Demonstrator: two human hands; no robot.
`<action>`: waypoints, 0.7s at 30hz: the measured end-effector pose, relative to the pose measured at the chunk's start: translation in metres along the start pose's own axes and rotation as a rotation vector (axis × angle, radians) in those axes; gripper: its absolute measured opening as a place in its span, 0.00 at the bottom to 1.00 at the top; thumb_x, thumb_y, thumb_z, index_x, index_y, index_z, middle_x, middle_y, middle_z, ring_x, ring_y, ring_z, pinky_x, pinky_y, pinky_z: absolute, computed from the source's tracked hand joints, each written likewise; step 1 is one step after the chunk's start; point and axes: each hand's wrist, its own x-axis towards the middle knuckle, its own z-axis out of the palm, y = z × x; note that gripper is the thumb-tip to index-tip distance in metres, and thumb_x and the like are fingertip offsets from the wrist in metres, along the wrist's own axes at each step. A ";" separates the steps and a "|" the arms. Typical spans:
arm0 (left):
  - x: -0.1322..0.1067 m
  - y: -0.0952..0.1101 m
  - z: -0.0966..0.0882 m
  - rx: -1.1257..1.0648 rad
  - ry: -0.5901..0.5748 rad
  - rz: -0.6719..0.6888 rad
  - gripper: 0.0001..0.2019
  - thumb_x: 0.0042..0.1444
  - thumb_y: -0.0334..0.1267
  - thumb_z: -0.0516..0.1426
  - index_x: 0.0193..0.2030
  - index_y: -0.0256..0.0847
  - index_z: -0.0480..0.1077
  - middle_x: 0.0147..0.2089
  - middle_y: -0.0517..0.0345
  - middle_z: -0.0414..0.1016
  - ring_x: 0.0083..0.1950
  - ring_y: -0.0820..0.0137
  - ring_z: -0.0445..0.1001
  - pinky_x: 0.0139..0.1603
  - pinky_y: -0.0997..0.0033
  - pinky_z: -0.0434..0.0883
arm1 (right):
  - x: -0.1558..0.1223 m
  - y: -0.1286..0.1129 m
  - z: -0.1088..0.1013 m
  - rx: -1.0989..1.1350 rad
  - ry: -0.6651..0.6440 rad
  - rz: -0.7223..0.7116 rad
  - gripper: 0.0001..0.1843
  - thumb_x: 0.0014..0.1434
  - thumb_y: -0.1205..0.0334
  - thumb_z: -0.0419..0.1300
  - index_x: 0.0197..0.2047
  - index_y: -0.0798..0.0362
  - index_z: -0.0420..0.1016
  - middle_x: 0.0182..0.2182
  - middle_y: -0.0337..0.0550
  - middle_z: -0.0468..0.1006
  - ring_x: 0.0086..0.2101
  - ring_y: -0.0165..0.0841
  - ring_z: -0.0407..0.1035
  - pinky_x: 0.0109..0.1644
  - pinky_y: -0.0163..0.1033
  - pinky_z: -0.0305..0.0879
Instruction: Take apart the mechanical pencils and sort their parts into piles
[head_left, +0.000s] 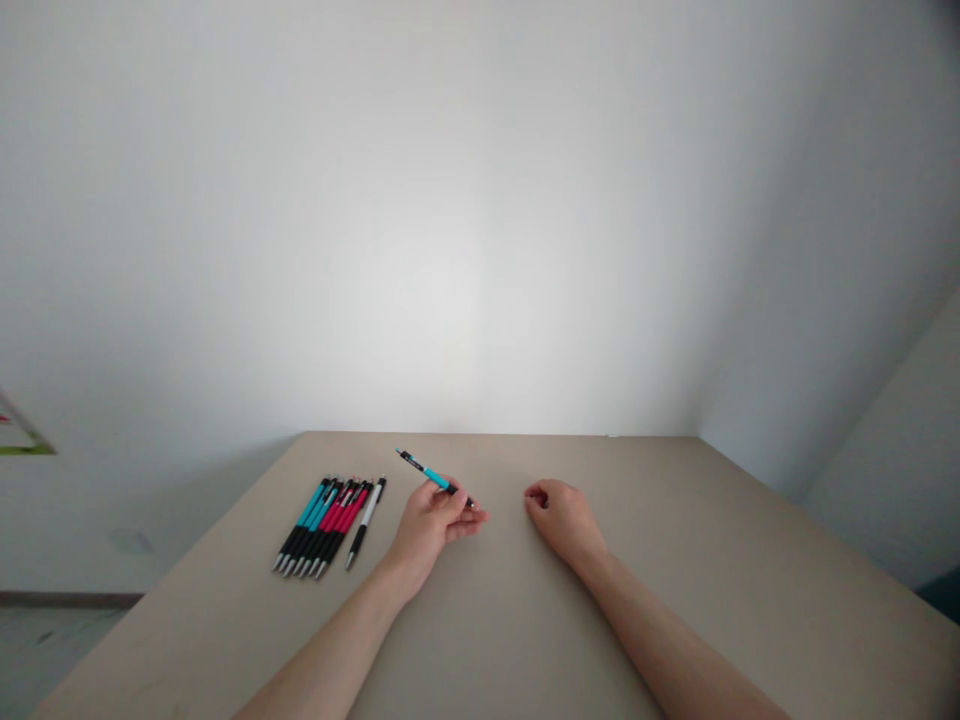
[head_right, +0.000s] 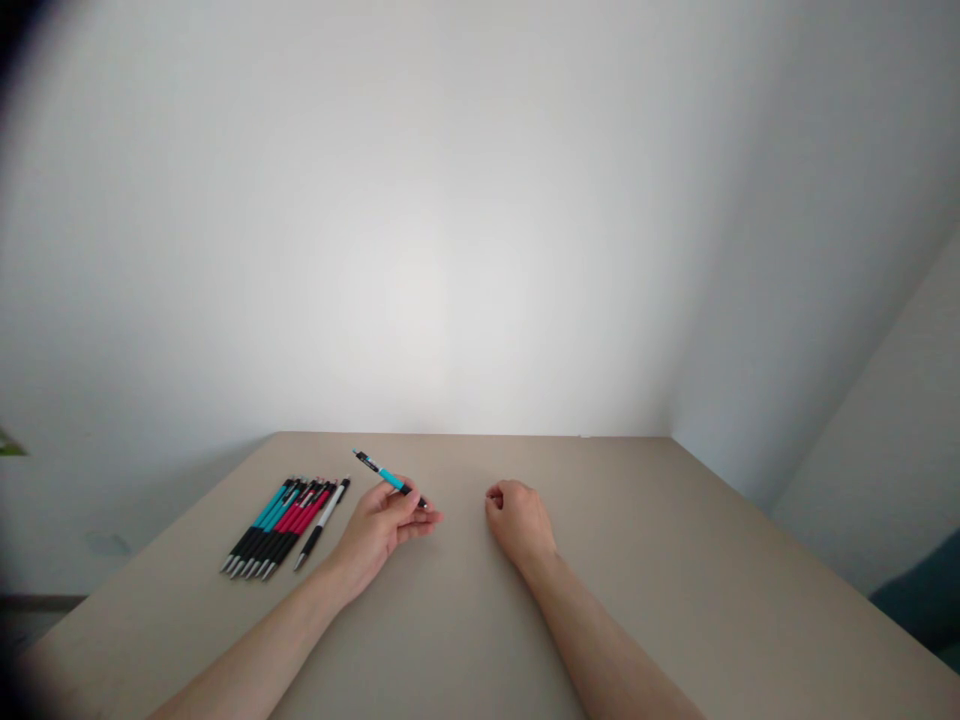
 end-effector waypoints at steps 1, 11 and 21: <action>0.000 0.000 0.000 0.002 -0.003 -0.002 0.17 0.45 0.43 0.66 0.33 0.38 0.64 0.31 0.53 0.77 0.34 0.62 0.80 0.36 0.66 0.75 | 0.000 0.000 0.000 -0.001 -0.003 0.001 0.10 0.51 0.68 0.56 0.30 0.54 0.80 0.28 0.47 0.80 0.30 0.36 0.72 0.36 0.38 0.62; -0.003 -0.001 0.000 0.145 -0.123 -0.008 0.13 0.49 0.43 0.62 0.32 0.39 0.63 0.29 0.57 0.73 0.25 0.71 0.73 0.29 0.69 0.72 | -0.007 -0.016 -0.010 0.049 0.106 0.006 0.14 0.53 0.63 0.54 0.39 0.56 0.78 0.27 0.46 0.78 0.29 0.36 0.70 0.37 0.38 0.62; -0.009 0.001 -0.001 0.786 -0.179 0.285 0.10 0.54 0.43 0.56 0.31 0.39 0.72 0.22 0.63 0.62 0.25 0.72 0.62 0.26 0.76 0.59 | -0.024 -0.037 -0.007 0.860 -0.072 0.085 0.22 0.54 0.52 0.58 0.48 0.57 0.70 0.22 0.37 0.68 0.19 0.26 0.57 0.20 0.32 0.52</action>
